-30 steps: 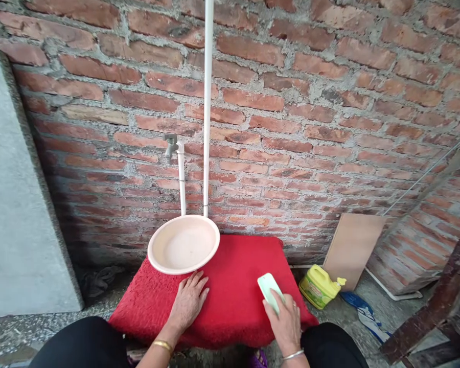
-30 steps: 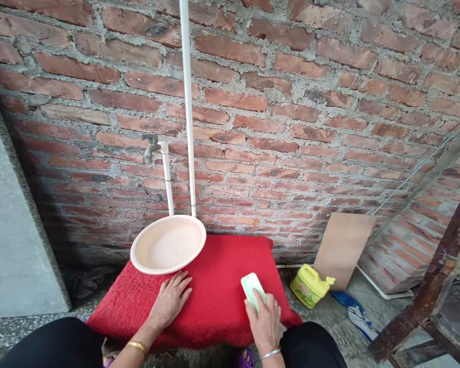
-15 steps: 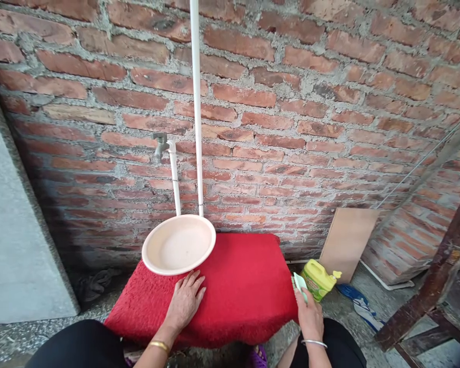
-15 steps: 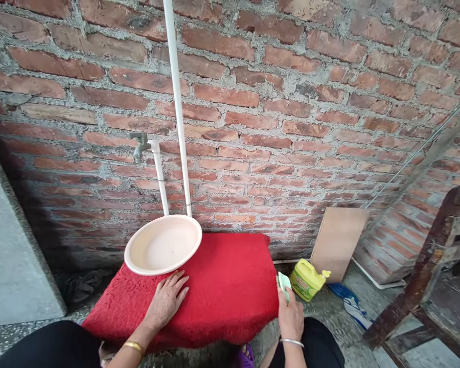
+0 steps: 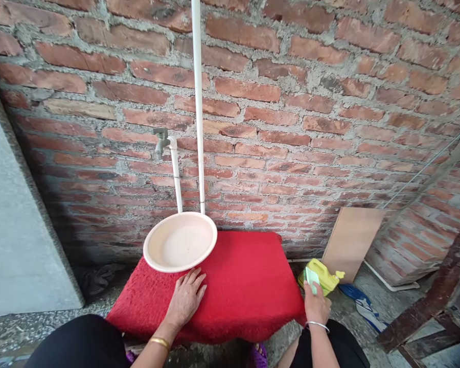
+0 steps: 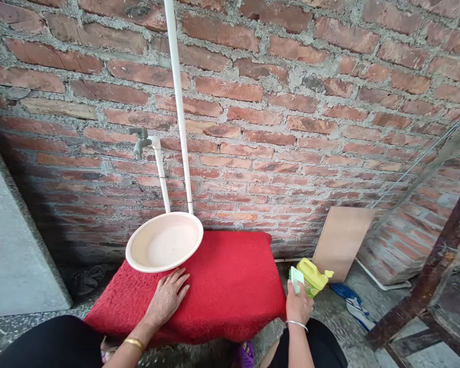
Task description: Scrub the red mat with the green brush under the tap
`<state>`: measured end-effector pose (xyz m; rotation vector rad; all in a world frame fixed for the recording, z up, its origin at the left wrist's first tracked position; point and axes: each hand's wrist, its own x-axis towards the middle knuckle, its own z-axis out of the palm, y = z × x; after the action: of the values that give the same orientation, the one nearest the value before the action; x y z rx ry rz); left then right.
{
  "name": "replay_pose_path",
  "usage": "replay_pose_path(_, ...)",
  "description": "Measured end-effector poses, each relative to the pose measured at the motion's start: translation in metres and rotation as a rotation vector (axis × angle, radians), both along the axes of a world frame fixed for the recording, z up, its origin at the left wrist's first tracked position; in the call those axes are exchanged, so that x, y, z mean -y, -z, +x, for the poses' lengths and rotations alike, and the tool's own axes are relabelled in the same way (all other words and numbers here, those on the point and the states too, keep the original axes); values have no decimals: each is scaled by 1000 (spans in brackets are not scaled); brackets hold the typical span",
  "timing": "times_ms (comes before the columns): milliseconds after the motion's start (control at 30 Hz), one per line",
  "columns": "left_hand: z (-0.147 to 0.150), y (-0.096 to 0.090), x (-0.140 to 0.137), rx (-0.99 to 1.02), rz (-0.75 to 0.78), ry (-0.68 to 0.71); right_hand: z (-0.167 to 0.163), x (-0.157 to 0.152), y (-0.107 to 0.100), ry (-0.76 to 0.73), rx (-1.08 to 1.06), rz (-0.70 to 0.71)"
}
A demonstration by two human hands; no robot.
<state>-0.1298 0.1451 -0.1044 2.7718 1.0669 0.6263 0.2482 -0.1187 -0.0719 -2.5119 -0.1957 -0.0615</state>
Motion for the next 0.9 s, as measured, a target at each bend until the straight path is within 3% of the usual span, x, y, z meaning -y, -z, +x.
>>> replay_pose_path(100, 1, 0, 1, 22, 8, -1, -21, -12, 2, -67, 105, 89)
replay_pose_path(233, 1, -2, 2, 37, 8, -7, -97, -48, 13, -506, 376, 276)
replay_pose_path(333, 1, -4, 2, 21, -2, -11, -162, -76, 20, -851, 477, 176)
replay_pose_path(400, 1, -5, 2, 6, -14, -11, -187, -88, 21, -958, 516, 79)
replay_pose_path(533, 1, -7, 4, -4, -43, -27, -175, -91, 17, -906, 543, -76)
replay_pose_path(700, 0, -9, 5, 21, -62, -34, -105, -71, 16, -552, 504, -233)
replay_pose_path(800, 0, -10, 5, 23, -59, -38, -79, -61, 20, -387, 469, -155)
replay_pose_path(900, 0, -10, 5, 17, -57, -41, -89, -65, 24, -490, 522, -9)
